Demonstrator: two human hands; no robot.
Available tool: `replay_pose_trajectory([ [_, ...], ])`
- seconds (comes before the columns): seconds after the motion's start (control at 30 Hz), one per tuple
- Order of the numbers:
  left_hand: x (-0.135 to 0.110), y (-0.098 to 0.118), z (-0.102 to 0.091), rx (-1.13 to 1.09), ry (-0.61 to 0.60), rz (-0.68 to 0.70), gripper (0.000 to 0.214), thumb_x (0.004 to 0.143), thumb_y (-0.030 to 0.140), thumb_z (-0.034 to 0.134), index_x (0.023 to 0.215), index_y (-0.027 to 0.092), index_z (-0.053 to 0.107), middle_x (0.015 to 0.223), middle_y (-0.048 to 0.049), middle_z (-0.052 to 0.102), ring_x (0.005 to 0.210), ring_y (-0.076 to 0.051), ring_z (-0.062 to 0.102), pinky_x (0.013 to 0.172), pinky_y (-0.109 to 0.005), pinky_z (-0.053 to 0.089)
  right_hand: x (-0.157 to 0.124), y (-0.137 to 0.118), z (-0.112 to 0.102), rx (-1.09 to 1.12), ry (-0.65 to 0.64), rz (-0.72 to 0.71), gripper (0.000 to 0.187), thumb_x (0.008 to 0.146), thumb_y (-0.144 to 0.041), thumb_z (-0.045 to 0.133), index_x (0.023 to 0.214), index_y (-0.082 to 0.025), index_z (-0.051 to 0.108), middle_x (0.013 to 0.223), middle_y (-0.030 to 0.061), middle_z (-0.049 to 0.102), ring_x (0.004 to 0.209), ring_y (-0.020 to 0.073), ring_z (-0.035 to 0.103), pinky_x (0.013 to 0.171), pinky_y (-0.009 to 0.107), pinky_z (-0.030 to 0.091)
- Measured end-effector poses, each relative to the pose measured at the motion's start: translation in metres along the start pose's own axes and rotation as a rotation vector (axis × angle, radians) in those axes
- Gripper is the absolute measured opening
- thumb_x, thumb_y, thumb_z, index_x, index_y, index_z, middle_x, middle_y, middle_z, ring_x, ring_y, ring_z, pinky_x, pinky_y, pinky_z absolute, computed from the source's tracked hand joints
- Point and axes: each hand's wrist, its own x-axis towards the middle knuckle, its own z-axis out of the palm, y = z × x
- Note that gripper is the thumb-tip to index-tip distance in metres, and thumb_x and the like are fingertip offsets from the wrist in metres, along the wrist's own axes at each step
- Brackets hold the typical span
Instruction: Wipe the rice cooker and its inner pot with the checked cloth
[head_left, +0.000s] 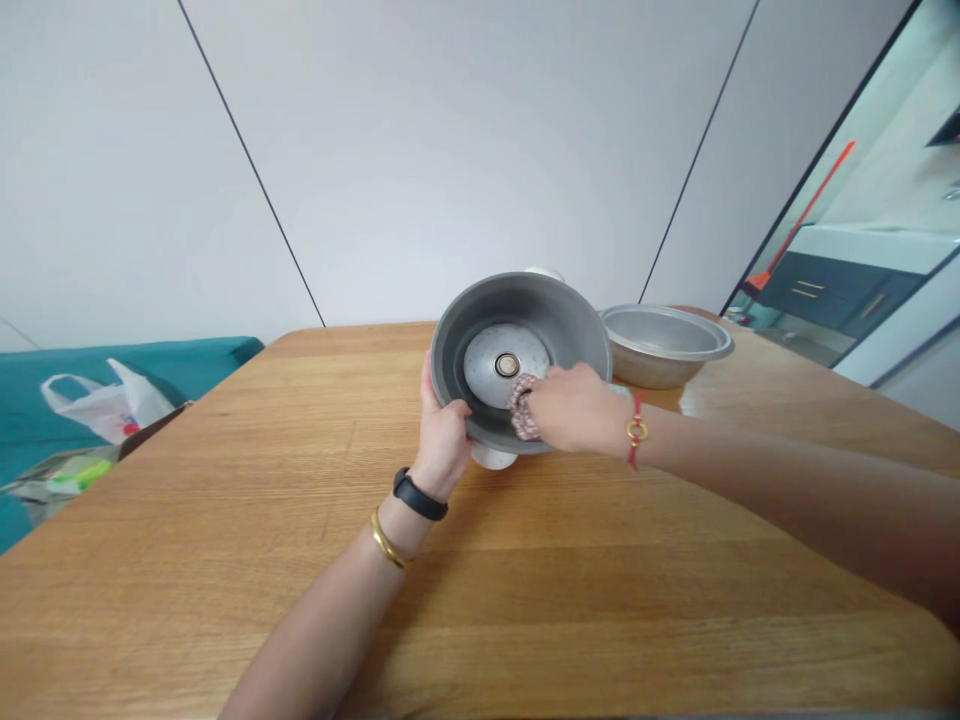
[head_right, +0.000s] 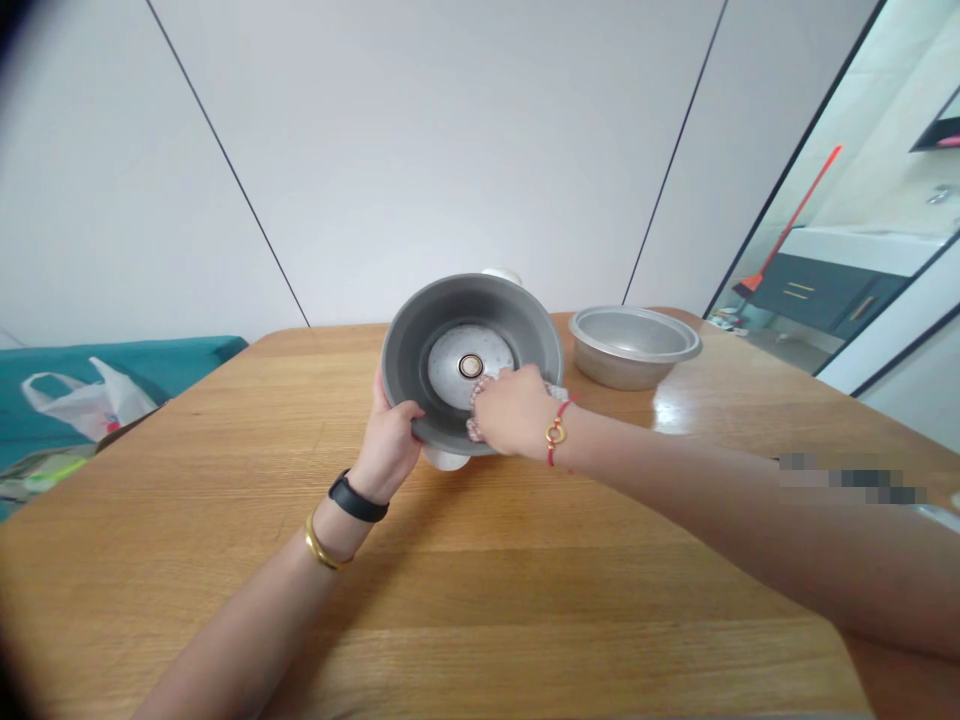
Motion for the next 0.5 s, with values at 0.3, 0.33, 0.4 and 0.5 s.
replay_pose_trajectory([
  [0.3,-0.001,0.005,0.002,0.045,-0.105,-0.068,0.101,0.058,0.000,0.054,0.150,0.035,0.033,0.151,-0.0002,0.050,0.141,-0.026,0.044,0.116,-0.041,0.042,0.054,0.082,-0.021,0.003,0.335,-0.504,0.051,0.091,-0.004,0.032,0.117,-0.026,0.070,0.129,0.0015,0.067,0.146,0.0227,0.036,0.124,0.054,0.019],
  [0.33,-0.001,0.006,0.001,0.041,-0.108,-0.072,0.100,0.057,0.000,0.054,0.149,0.035,0.034,0.150,-0.0001,0.051,0.140,-0.026,0.044,0.114,-0.041,0.044,0.057,0.087,-0.029,0.066,0.340,-0.583,0.050,0.093,-0.005,0.032,0.119,-0.027,0.068,0.134,-0.0011,0.065,0.146,0.0213,0.036,0.125,0.053,0.017],
  [0.4,0.002,0.009,-0.001,0.025,-0.105,-0.085,0.100,0.056,0.001,0.054,0.148,0.036,0.035,0.146,0.0000,0.054,0.136,-0.026,0.048,0.108,-0.039,0.048,0.058,0.094,-0.039,0.114,0.366,-0.595,0.041,0.094,-0.009,0.040,0.116,-0.028,0.069,0.142,-0.0048,0.061,0.146,0.0239,0.038,0.124,0.057,0.017],
  [0.5,0.007,0.012,-0.004,0.005,-0.074,-0.128,0.099,0.054,0.002,0.054,0.145,0.036,0.037,0.137,-0.0003,0.059,0.125,-0.026,0.055,0.098,-0.037,0.054,0.052,0.102,-0.040,0.044,0.490,-0.433,0.033,0.098,-0.017,0.045,0.111,-0.029,0.072,0.152,-0.0038,0.053,0.145,0.0333,0.036,0.118,0.067,0.020],
])
